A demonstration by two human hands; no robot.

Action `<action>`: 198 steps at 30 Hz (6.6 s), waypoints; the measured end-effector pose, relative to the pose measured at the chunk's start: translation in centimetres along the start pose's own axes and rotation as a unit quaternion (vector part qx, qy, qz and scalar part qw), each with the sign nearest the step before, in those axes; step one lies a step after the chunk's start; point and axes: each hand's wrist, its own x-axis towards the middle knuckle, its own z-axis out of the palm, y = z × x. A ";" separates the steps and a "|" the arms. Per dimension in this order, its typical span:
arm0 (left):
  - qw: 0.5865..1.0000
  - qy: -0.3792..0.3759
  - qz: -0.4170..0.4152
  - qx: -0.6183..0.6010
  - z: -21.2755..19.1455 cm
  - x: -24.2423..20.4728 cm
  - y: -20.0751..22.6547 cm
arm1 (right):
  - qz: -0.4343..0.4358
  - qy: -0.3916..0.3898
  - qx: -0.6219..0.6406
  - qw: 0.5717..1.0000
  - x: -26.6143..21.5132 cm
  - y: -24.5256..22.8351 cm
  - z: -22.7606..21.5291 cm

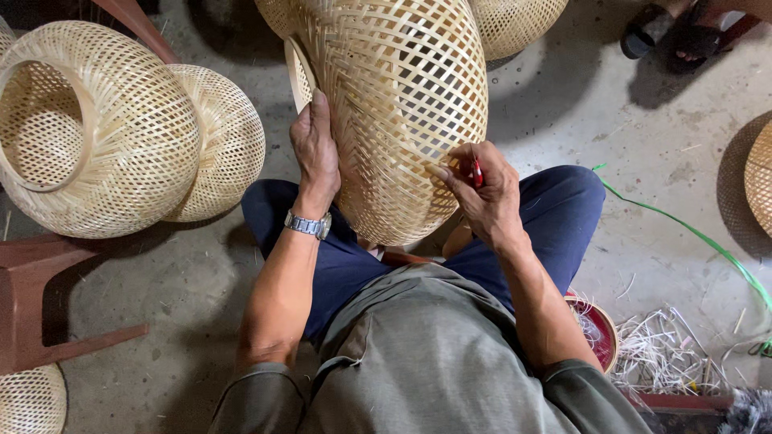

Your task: The person sits on the floor and uses a red-handled tool to trim and adjust the woven bamboo strips on the rim of a large basket. They rotate the basket to access different sections of the rim, ensuring the edges are even and secure.

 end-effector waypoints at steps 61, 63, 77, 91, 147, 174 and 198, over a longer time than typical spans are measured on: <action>0.933 -0.137 0.058 0.328 3.8 -9.0 1.5 | 0.222 -0.009 0.403 0.888 0.7 11.3 -8.8; 0.929 -0.189 0.034 0.318 4.4 -9.5 2.8 | 0.247 0.009 0.404 0.881 0.8 11.5 -8.9; 0.958 -0.159 -0.194 -0.135 8.9 -1.2 6.8 | 0.248 0.084 0.265 0.928 4.5 8.1 -6.6; 0.984 -0.140 0.101 -0.040 12.7 -3.2 8.6 | 0.120 0.118 0.255 0.952 6.6 9.0 -4.7; 0.986 0.039 0.157 -0.042 10.7 -5.7 14.0 | -0.176 0.022 0.010 0.984 6.4 -11.4 -5.9; 0.979 0.044 0.194 -0.042 14.5 -5.8 8.8 | -0.077 -0.014 -0.110 0.991 5.4 -12.9 -6.5; 0.979 0.040 0.197 -0.036 14.1 -5.3 9.9 | -0.222 0.065 -0.262 0.937 5.8 -11.4 -4.3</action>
